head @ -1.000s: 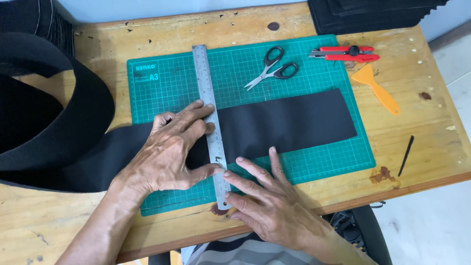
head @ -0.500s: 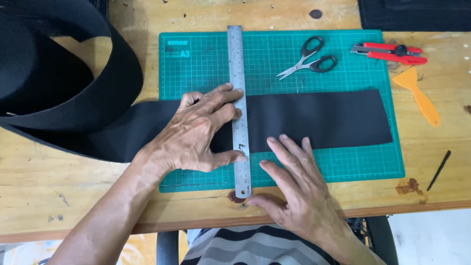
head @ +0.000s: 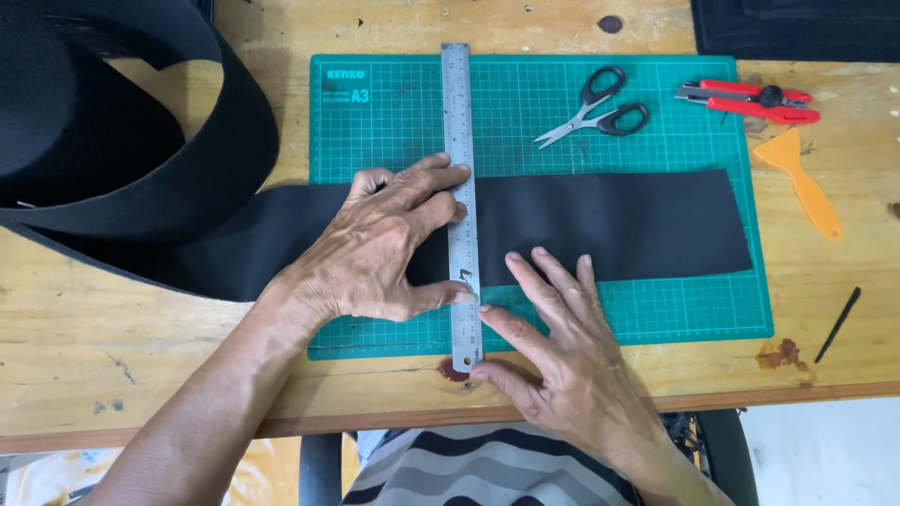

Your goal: Measuring and cutting strips of black material using a ruler and utility knife on a cutting mat

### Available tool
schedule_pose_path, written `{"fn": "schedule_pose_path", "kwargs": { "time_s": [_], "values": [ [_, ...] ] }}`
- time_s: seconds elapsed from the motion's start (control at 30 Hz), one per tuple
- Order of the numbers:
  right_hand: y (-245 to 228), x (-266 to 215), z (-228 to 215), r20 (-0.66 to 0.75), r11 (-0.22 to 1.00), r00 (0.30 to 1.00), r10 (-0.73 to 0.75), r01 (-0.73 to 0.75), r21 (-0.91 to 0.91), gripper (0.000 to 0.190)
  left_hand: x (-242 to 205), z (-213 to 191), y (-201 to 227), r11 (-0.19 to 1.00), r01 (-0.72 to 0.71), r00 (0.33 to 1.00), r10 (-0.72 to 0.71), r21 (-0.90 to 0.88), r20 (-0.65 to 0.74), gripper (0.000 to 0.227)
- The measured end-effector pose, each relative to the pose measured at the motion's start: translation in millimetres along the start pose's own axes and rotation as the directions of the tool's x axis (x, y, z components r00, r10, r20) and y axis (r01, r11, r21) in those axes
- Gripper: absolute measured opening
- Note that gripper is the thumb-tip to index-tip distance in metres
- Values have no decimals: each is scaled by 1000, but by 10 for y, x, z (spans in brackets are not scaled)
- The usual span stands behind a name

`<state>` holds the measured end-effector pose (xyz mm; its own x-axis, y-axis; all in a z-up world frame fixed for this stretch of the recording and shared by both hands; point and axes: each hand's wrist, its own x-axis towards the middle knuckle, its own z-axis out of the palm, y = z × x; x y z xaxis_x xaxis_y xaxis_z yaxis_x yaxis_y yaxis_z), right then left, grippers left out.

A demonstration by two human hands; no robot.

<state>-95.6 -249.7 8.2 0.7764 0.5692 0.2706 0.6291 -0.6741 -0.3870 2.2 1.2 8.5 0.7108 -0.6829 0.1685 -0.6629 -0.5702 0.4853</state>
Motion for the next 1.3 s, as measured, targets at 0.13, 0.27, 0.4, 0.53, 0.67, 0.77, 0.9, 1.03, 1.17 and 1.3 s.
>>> {"fn": "schedule_pose_path", "kwargs": {
  "time_s": [0.13, 0.27, 0.4, 0.53, 0.67, 0.77, 0.9, 1.03, 1.17, 1.3],
  "values": [
    [-4, -1, -4, 5, 1000, 1000, 9, -9, 15, 51, -1, 8, -2, 1000, -11, 1000, 11, 2, -12, 68],
    [-7, -2, -8, -5, 1000, 1000, 3, -3, 18, 52, -1, 8, 0, 1000, -12, 1000, 12, -4, -18, 68],
    [7, -9, -1, 2, 1000, 1000, 2, -2, 13, 51, 0, 18, -10, 1000, -18, 1000, 18, 11, -19, 70],
    [13, -9, -3, 13, 1000, 1000, 9, -9, 26, 54, -2, 7, -2, 1000, -13, 1000, 13, 3, -25, 68],
    [-4, 4, -23, 0, 999, 1000, 9, -9, 41, 52, 4, 7, 6, 1000, -4, 1000, 4, -6, -25, 68],
    [14, -6, -9, 12, 1000, 1000, 3, -3, 23, 56, -1, 19, 0, 1000, -2, 1000, 1, -8, -27, 68],
    [-1, 3, 9, 4, 1000, 1000, 16, -16, 19, 59, 4, 10, -3, 1000, -6, 1000, 6, -8, -28, 69],
    [-20, 17, 19, -35, 999, 999, 31, -30, 27, 55, 3, 6, -11, 1000, -12, 999, 11, -15, -35, 68],
    [-35, 13, 20, -42, 999, 998, 43, -42, 30, 54, -1, 2, 4, 1000, -8, 1000, 7, -14, -30, 68],
    [-24, 19, 3, -12, 998, 999, 43, -42, 44, 55, 5, 1, -5, 1000, 4, 1000, -5, -18, -27, 66]
  ]
}}
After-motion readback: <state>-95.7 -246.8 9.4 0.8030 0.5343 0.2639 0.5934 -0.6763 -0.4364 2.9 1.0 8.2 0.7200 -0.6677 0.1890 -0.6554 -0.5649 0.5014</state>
